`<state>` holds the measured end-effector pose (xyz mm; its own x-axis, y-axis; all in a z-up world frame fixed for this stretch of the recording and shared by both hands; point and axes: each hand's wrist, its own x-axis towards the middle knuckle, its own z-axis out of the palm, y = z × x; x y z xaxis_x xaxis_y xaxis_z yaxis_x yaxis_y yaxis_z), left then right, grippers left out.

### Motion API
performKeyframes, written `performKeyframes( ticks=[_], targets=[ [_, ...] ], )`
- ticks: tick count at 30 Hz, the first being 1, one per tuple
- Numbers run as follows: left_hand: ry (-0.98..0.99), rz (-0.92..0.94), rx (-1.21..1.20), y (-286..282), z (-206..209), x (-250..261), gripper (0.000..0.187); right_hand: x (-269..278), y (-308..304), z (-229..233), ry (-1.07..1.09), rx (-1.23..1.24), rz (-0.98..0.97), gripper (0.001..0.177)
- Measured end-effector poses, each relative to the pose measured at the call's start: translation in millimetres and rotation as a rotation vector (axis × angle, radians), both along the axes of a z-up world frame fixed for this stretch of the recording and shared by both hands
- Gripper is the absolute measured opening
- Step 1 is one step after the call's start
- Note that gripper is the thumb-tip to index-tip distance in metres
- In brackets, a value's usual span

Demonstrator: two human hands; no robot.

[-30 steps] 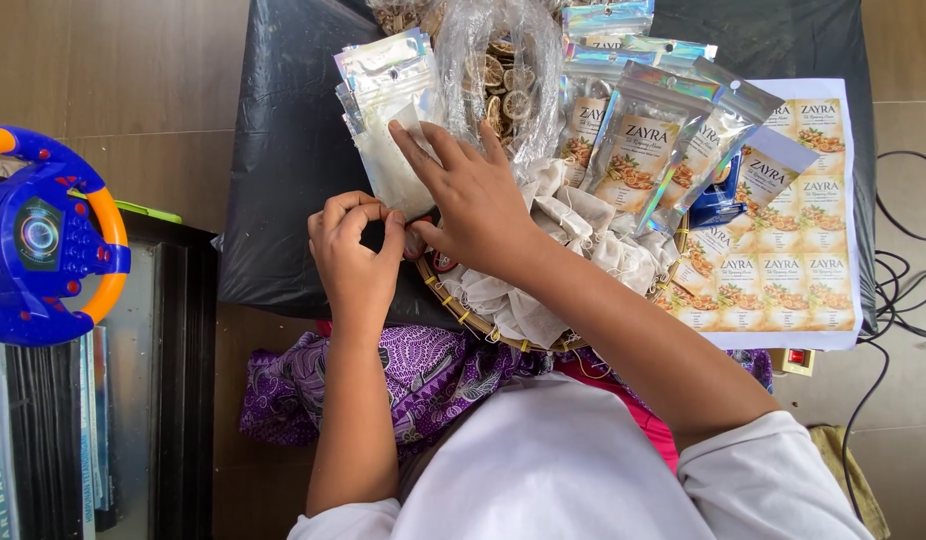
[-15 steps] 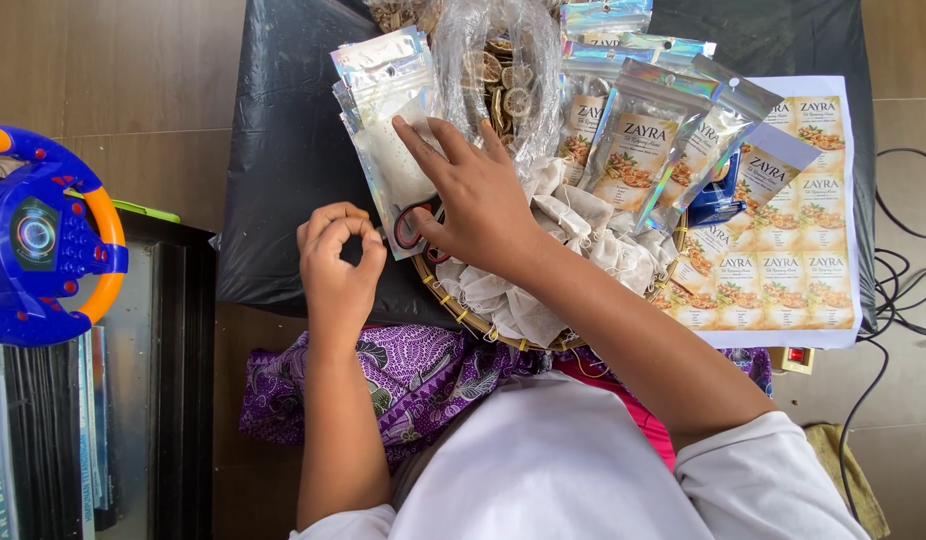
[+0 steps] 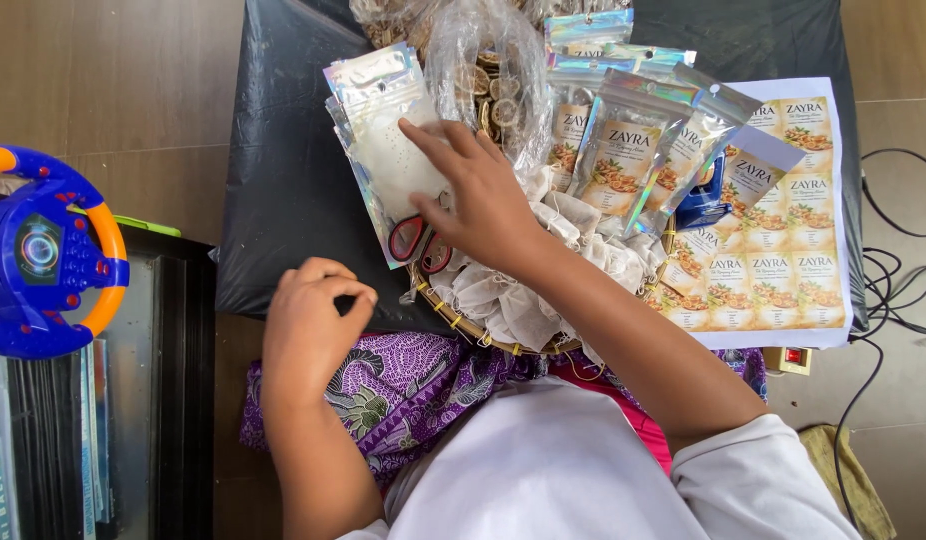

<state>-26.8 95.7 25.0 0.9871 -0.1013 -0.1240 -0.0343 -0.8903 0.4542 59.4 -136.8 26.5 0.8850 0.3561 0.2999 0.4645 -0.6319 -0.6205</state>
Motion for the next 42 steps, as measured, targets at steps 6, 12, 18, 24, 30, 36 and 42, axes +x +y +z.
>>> performKeyframes(
  ticks=[6,12,18,24,30,36,42],
  targets=[
    [-0.321,0.066,-0.470,-31,32,17,0.013,-11,-30,22,0.064,0.513,-0.014,0.048],
    [-0.176,-0.032,-0.885,-109,11,39,0.050,-48,-46,42,0.043,0.616,0.000,0.053],
    [-0.221,0.337,-1.290,-169,7,58,0.039,-67,-63,30,0.092,0.493,0.016,0.066],
    [-0.342,0.306,-1.359,-180,-1,79,0.022,-60,-89,5,-0.005,0.352,-0.036,0.060],
    [-0.372,0.106,-1.068,-174,-19,80,0.021,-47,-114,8,-0.207,0.378,-0.210,0.019],
    [-0.522,-0.121,-0.915,-177,-18,79,0.017,-37,-114,11,-0.164,0.557,-0.173,0.037],
    [-0.643,-0.194,-0.865,-174,-19,81,0.018,-32,-122,0,-0.078,0.673,-0.139,0.013]
  ],
)
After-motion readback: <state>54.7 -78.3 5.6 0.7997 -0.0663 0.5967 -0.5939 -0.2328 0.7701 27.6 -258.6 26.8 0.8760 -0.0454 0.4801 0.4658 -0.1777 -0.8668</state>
